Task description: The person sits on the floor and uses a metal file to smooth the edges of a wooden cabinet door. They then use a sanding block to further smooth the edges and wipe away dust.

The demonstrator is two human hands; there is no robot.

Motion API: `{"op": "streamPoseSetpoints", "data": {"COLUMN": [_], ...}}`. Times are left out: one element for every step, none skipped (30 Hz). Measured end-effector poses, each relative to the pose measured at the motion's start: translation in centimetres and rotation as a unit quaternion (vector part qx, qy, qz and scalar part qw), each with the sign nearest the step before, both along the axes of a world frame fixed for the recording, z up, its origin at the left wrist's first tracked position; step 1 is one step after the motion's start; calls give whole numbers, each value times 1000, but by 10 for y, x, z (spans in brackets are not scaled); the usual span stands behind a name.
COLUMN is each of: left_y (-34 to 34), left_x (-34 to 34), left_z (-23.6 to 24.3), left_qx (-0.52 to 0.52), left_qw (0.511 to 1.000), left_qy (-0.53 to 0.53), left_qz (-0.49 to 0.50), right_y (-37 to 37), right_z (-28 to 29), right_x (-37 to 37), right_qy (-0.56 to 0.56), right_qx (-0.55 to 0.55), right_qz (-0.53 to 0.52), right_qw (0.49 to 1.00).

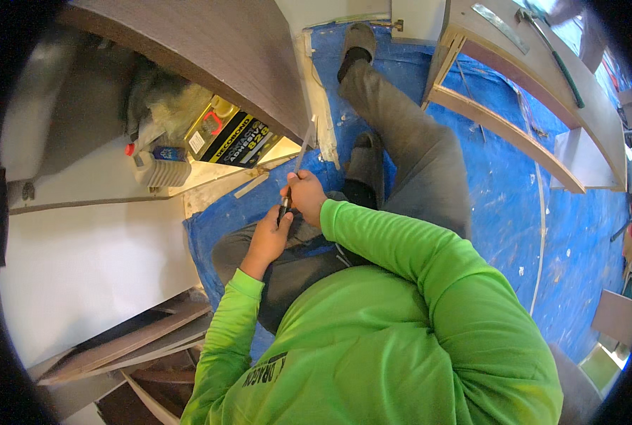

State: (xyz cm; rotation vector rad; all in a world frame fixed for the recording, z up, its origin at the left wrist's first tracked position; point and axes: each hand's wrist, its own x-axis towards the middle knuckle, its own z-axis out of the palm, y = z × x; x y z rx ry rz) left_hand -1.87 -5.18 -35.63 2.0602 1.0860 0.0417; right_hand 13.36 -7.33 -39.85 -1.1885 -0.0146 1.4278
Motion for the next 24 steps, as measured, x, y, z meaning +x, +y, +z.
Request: {"op": "streamPoseSetpoints", "data": {"left_y": [-1,-4,-6,-8,-10,-12,-15,-17,-19,-16,-11,-4,5,18,32,44,55,64,73,82,87,90,90,90], "left_x": [-1,-1,2,4,6,9,12,13,16,17,18,19,22,31,44,64,85,103,116,128,139,147,153,153], "left_z": [-2,-4,-3,-2,1,6,9,11,14,11,5,-1,-14,-28,-39,-43,-46,-53,-59,-61,-60,-59,-59,-65], "left_qx": [-13,-27,-40,-11,18,47,25,3,-18,-12,-6,0,70,114,155,128,102,146,190,205,218,232,239,246], "left_qw": [1000,1000,999,1000,1000,999,1000,1000,1000,1000,998,996,988,980,969,972,973,973,969,969,967,964,960,959], "left_qy": [2,5,7,11,15,18,10,3,-5,-26,-47,-68,-117,-137,-157,-148,-138,-99,-60,-30,0,29,64,35], "left_qz": [8,16,23,11,-2,-14,-12,-11,-12,10,31,52,70,91,110,130,152,149,145,138,133,127,131,133], "right_y": [2,2,2,1,0,-1,-1,-1,0,3,5,8,11,14,16,16,16,15,13,11,8,5,3,2], "right_z": [1,3,3,4,4,7,12,12,0,-7,-14,-18,-17,-16,-17,-21,-25,-28,-28,-29,-31,-34,-36,-36], "right_x": [-2,-3,-3,-2,-1,2,6,10,17,20,24,26,27,27,29,33,39,43,46,51,56,60,63,64], "right_qy": [7,14,19,25,30,33,35,37,16,15,13,11,10,8,6,-1,-7,-13,-15,-14,-13,-13,-11,-6], "right_qx": [-3,-6,-5,-4,-3,-14,-25,-36,-21,-27,-34,-40,-37,-34,-32,-34,-35,-34,-41,-45,-50,-55,-66,-72], "right_qz": [-8,-17,-23,-30,-37,-58,-79,-100,-100,-106,-112,-117,-125,-133,-142,-149,-155,-158,-175,-180,-185,-189,-184,-182], "right_qw": [1000,1000,1000,999,999,998,996,994,995,994,993,992,991,991,989,988,987,987,984,982,981,980,981,981]}}
